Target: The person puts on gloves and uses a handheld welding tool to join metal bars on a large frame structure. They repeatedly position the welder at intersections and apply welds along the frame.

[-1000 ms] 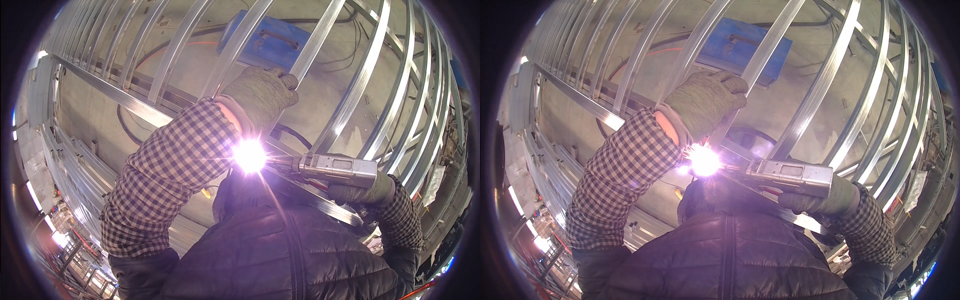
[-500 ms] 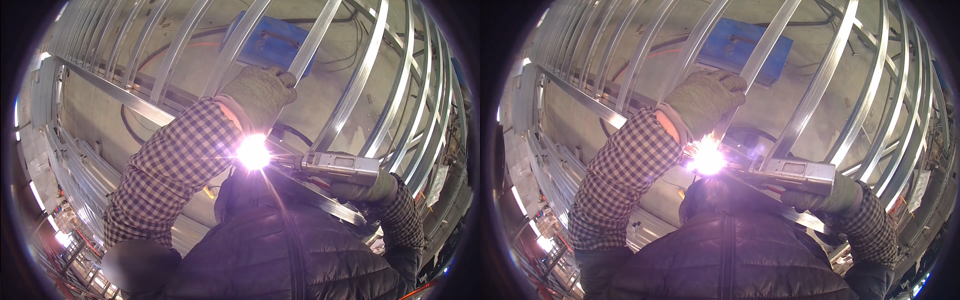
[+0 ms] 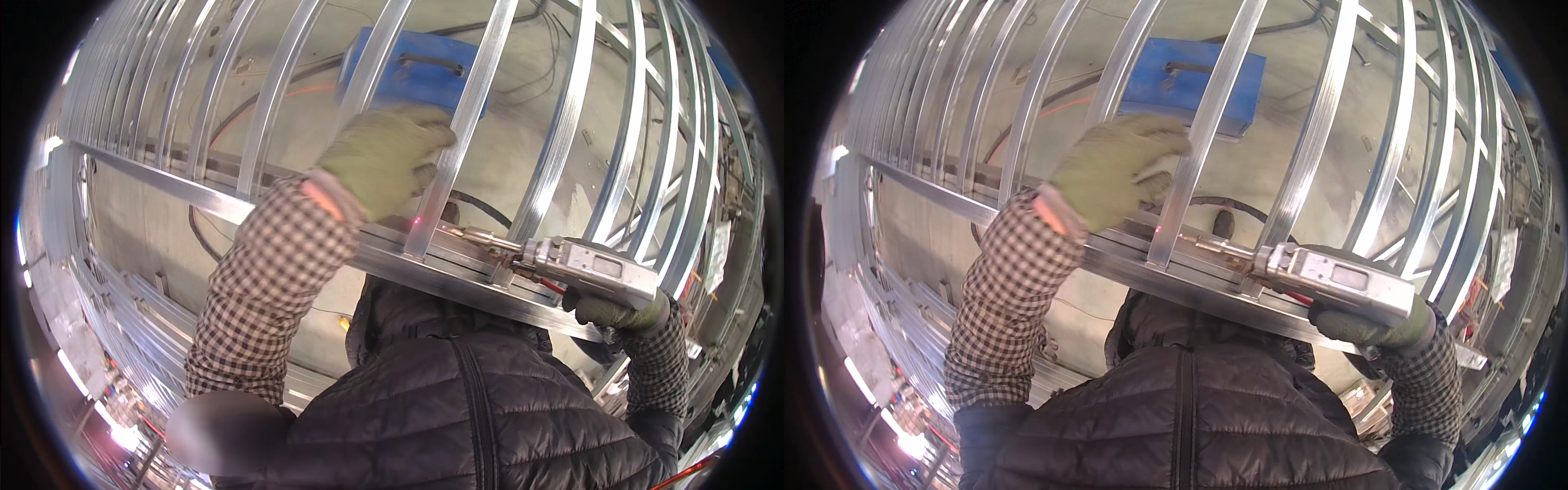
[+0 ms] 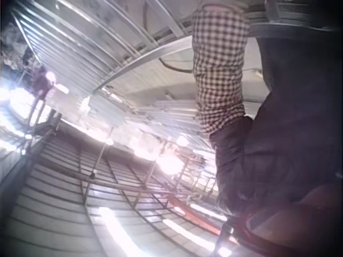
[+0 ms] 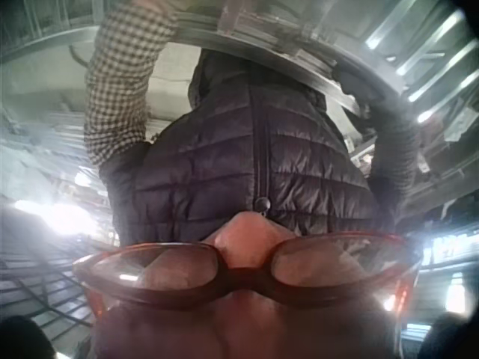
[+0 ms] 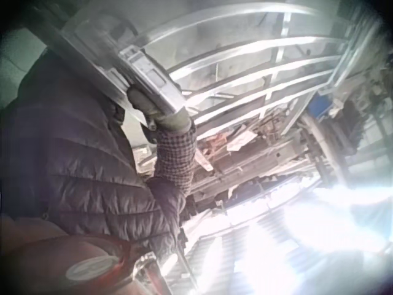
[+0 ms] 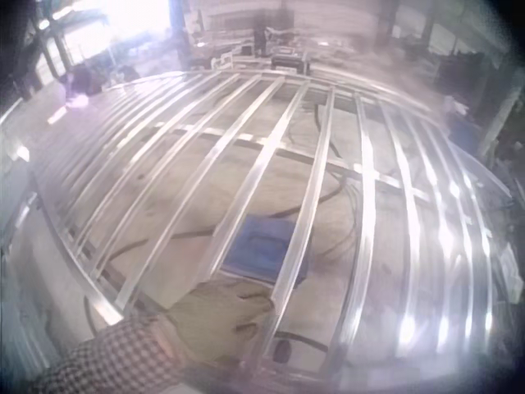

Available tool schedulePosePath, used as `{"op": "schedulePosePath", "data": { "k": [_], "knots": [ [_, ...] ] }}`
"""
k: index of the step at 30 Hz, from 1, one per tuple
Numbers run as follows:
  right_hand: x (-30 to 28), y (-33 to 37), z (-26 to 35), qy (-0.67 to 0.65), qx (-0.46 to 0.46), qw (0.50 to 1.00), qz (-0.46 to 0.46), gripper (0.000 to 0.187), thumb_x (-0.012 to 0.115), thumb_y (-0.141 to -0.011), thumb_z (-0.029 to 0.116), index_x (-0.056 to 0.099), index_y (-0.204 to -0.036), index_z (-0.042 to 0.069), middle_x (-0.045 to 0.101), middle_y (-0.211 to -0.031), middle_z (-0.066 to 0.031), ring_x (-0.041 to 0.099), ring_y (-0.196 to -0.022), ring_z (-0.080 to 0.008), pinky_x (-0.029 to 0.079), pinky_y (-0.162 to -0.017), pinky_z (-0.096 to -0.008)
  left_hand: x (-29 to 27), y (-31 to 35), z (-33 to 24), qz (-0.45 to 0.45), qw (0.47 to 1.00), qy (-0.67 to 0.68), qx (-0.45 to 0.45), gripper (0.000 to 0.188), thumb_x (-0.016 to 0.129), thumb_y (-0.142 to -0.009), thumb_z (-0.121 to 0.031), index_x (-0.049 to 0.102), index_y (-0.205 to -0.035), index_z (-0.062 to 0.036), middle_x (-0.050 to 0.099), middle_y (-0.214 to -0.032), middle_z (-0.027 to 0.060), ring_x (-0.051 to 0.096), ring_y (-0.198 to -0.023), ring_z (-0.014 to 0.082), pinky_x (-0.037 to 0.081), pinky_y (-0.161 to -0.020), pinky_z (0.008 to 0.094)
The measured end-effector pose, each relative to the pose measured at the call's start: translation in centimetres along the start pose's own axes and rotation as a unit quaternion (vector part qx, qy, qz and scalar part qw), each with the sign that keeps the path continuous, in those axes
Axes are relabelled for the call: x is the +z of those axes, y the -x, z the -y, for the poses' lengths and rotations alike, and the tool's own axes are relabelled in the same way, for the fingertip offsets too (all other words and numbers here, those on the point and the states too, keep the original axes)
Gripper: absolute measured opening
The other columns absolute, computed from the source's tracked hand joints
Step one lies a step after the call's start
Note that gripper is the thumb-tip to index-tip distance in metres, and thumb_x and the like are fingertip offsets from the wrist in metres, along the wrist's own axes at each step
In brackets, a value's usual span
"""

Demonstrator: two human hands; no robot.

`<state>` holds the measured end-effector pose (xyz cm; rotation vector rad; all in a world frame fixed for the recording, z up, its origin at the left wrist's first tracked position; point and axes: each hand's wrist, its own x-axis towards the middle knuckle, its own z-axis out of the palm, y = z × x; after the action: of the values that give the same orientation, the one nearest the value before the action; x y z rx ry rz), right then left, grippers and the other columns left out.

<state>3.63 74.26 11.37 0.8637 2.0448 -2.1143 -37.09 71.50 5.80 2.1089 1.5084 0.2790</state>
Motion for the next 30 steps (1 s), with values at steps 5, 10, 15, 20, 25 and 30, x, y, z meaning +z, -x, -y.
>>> {"op": "schedulePosePath", "data": {
  "k": [5,10,15,20,25,30],
  "knots": [
    [4.8,1.7,-0.6,-0.125,0.084,0.979,-0.135,0.05,0.067,-0.1,0.011,0.054,-0.146,-0.004,0.072,-0.094,-0.0095,0.063,-0.062,-0.0118,0.046,-0.044,-0.0249,-3.1,5.3,5.6,-0.14,0.969,0.168,-0.118,0.055,0.08,-0.093,-0.02,0.065,-0.142,-0.0015,0.067,-0.141,0.0175,0.066,-0.127,0.0294,0.052,-0.11,0.0408],
    [11.7,-1.2,-1.6,-0.021,0.136,0.946,-0.292,0.043,0.074,-0.09,0.002,0.063,-0.132,0.001,0.071,-0.1,-0.0065,0.067,-0.077,-0.0149,0.053,-0.061,-0.0297,-1.8,8.7,8.7,-0.058,0.911,0.313,-0.262,0.068,0.08,-0.098,-0.026,0.053,-0.152,0.0036,0.066,-0.141,0.0229,0.068,-0.125,0.0316,0.059,-0.101,0.0405],
    [16.2,-4.5,-4.7,-0.378,0.048,0.822,-0.424,0.039,0.076,-0.095,0.002,0.064,-0.133,0.002,0.069,-0.111,-0.0062,0.063,-0.079,-0.0092,0.052,-0.063,-0.0253,-0.8,9.0,10.0,0.09,0.875,0.399,-0.259,0.071,0.077,-0.101,-0.033,0.049,-0.156,0.0019,0.072,-0.129,0.023,0.073,-0.111,0.0267,0.062,-0.09,0.0364],
    [17.5,-3.7,-6.5,-0.298,0.057,0.832,-0.465,0.04,0.071,-0.094,-0.007,0.063,-0.133,0.002,0.068,-0.113,-0.0055,0.062,-0.084,-0.0097,0.053,-0.065,-0.0271,-1.1,8.5,10.1,0.15,0.885,0.37,-0.237,0.066,0.072,-0.104,-0.033,0.049,-0.157,0.0011,0.075,-0.122,0.0229,0.074,-0.108,0.0256,0.06,-0.091,0.0372],
    [17.5,-3.3,-6.1,-0.297,0.033,0.83,-0.471,0.033,0.07,-0.098,0.0,0.064,-0.13,0.002,0.068,-0.105,-0.007,0.064,-0.082,-0.0119,0.055,-0.065,-0.0274,-1.4,8.2,10.0,0.159,0.878,0.387,-0.23,0.063,0.069,-0.106,-0.031,0.049,-0.156,0.0018,0.074,-0.126,0.0248,0.074,-0.112,0.0288,0.058,-0.097,0.039],
    [17.3,-4.0,-4.3,-0.237,0.05,0.85,-0.468,0.034,0.073,-0.1,0.008,0.064,-0.132,0.001,0.07,-0.099,-0.0077,0.065,-0.074,-0.0102,0.055,-0.063,-0.0266,-1.5,8.0,10.0,0.164,0.881,0.384,-0.225,0.063,0.068,-0.106,-0.032,0.047,-0.156,0.0014,0.073,-0.127,0.0262,0.073,-0.115,0.0295,0.058,-0.097,0.0393]
  ]
}}
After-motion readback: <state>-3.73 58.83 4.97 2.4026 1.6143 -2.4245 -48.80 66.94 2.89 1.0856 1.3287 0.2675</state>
